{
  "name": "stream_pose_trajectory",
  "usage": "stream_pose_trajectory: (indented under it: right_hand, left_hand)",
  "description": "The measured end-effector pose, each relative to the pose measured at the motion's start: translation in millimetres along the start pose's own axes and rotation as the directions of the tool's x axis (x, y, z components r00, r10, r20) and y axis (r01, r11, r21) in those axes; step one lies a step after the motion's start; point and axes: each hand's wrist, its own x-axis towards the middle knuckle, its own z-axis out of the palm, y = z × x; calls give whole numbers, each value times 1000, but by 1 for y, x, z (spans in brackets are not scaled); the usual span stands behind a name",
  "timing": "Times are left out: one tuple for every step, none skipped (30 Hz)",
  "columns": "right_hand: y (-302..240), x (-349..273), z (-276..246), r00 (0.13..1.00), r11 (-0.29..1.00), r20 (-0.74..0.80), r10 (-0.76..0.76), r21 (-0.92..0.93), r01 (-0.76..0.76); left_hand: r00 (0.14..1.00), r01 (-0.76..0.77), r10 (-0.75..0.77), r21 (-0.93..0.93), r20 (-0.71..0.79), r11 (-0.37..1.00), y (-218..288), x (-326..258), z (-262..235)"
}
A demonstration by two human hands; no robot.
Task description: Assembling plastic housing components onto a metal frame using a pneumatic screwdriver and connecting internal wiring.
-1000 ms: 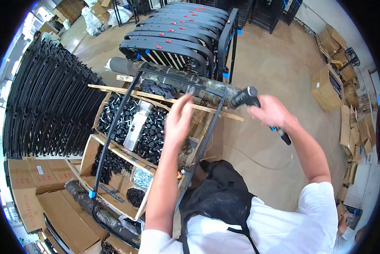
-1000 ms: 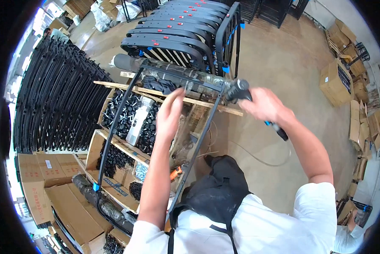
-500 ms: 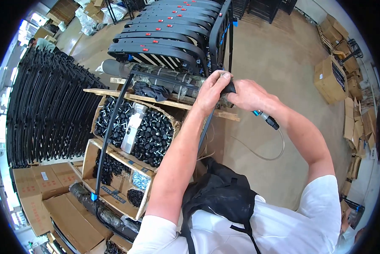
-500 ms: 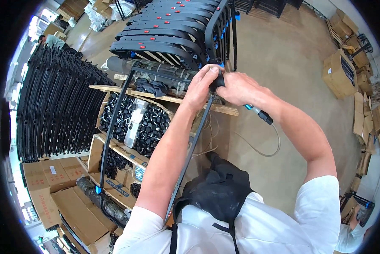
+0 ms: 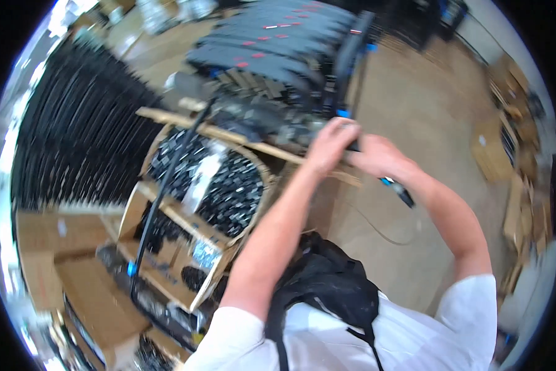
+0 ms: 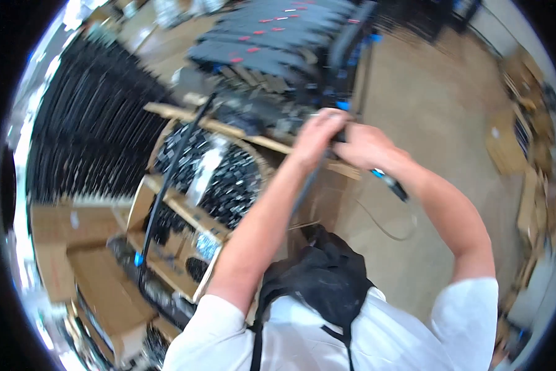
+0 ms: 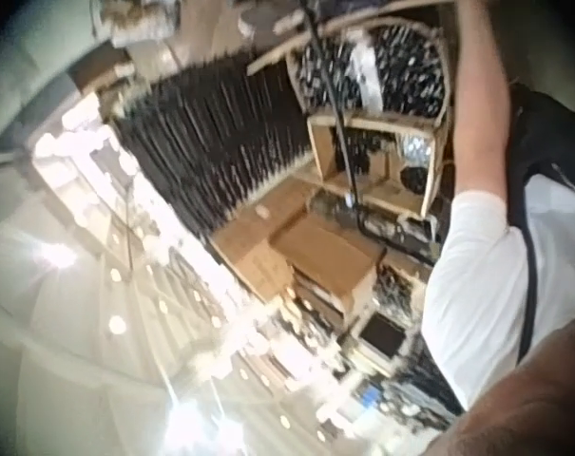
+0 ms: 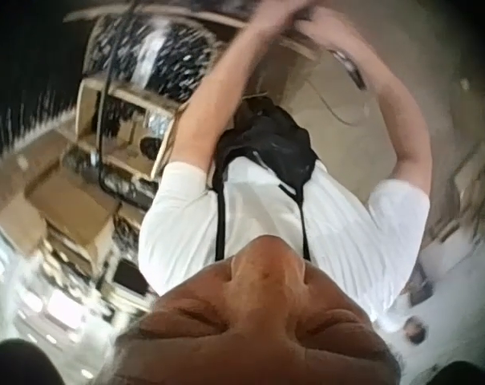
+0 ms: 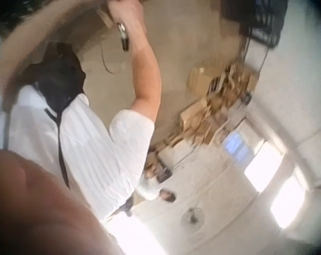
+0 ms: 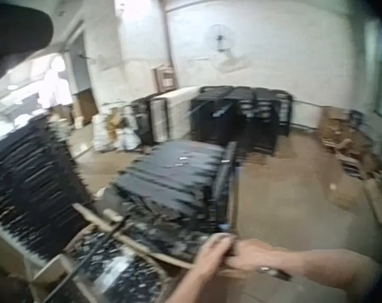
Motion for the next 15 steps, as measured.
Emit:
stream_pose_trajectory:
  right_hand:
    - [15,13,8,999,999,25,35,-40,-34]
    - [17,10,3,994,995,58,95,-13,-94]
    - [44,26,11,994,994,68,90,60,-94]
    - [54,24,16,998,976,-48,44,215,-32]
    - [61,23,11,995,977,-87,-48,202,65]
    - [44,20,16,997,971,-50,-51,230,61]
    - [36,13,13,999,966,-31,-22,256,30]
    - [40,14,16,998,960,-32,-61,271,68]
    - [45,16,16,995,953,-34,-94,287,100]
    - [45,18,12,992,956,-26,-124,265,126]
    - [44,20,10,990,944,34,-136,307,119]
    - [41,21,11,985,931,94,-148,349,106]
    - [36,23,16,979,934,110,-170,334,125]
    - [30,21,17,984,919,85,-159,377,116]
    - [25,20,19,987,901,63,-150,419,110]
  left_hand:
    - [999,42,-40,65,-34,997,-6,5,5]
    - [997,-39,48,129,-66,991,-6,6,14]
    - [996,-69,73,92,-43,993,-7,9,21]
    - [992,-83,93,112,-89,990,-3,8,28]
    - [998,-38,35,-49,-54,998,-8,13,34]
    - [997,-31,27,-44,-79,999,-16,10,26]
    - [997,-28,24,-55,-71,998,-17,11,26]
    - [995,-49,41,-90,-90,995,-16,8,29]
    - [993,-71,58,-128,-103,989,-13,5,31]
    - [992,-73,60,-121,-112,990,-11,5,32]
    - [991,-71,57,-117,-118,991,-12,5,31]
    - [988,-92,81,-83,-133,992,-13,5,29]
    - [985,-99,89,-62,-149,993,-12,-1,23]
    - [979,-110,95,-76,-178,991,-14,-1,23]
    - [973,-120,99,-89,-210,989,-15,-1,23]
